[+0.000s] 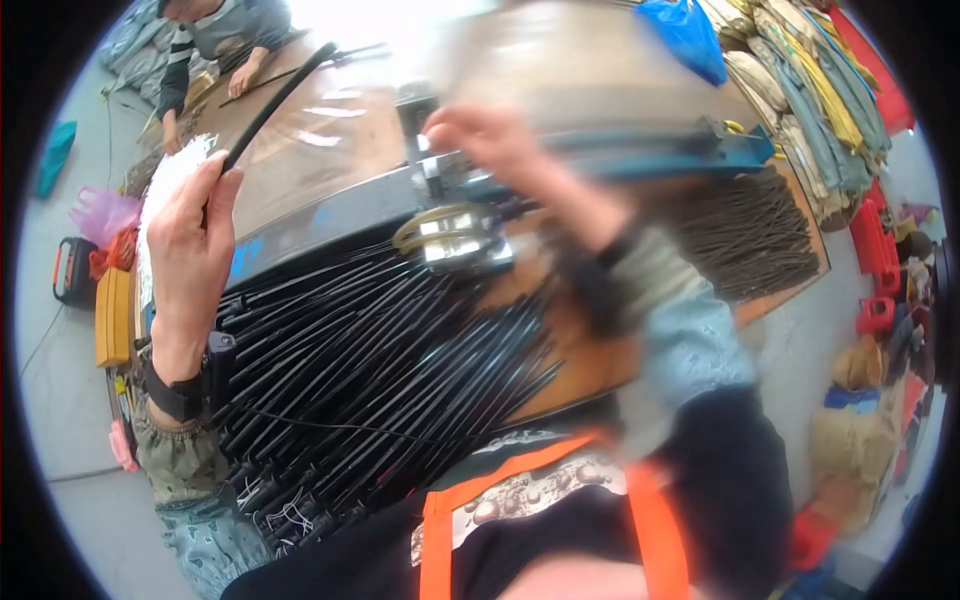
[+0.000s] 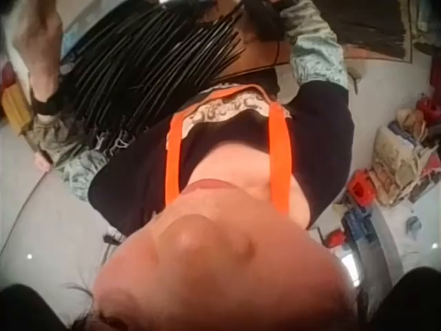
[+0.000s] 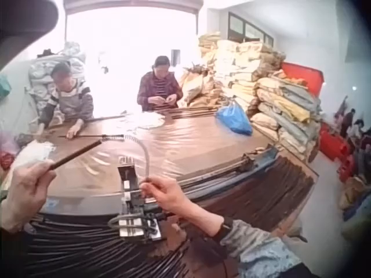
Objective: The person picks up a rod, inserts it into a machine, and pulls a lever to attach a spring before placing it on a pile. They then gather a bundle of thin sticks and position them into a slot on the machine.
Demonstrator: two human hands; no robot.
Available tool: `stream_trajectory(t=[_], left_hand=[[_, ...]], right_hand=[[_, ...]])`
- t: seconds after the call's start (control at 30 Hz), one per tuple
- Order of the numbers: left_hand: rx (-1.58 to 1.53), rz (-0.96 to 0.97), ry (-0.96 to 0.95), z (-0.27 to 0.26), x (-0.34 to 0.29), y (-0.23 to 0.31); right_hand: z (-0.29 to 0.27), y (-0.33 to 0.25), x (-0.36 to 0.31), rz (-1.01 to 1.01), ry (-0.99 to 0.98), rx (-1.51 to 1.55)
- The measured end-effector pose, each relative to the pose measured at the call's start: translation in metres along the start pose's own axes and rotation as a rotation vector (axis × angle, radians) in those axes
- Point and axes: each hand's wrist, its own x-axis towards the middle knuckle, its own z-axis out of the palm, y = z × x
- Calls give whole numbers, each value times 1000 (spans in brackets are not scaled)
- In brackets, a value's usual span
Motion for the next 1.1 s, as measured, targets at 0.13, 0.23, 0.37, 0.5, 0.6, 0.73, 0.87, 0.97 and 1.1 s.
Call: stream_trajectory(t=[0.13,0.23,0.37,0.5,0.6,0.73,0.87,0.97,1.1], left_hand=[[0,-208,-75,-21,-23,-14],[39,-190,-64,-28,-44,-40],[26,-213,-86,-19,-53,-40],[-24,-256,-122,-13,-48,-41],[-33,-247,-110,-5,-48,-49],[-28,-252,-104,2,-44,-45],[-37,-262,-112,2,-43,-45],[-20,-239,-123,0,-46,-46],[42,-188,-113,-7,-50,-50]], right_hand=[[29,2,29,-208,-42,-107],[42,1,38,-242,-103,-161],[55,-7,48,-262,-314,-562],[56,-12,48,-196,-211,-411],[40,-5,39,-209,-126,-245],[39,-1,38,-193,-110,-202],[43,-2,45,-135,-198,-204],[50,1,46,-152,-196,-256],[47,0,46,-254,-89,-275]])
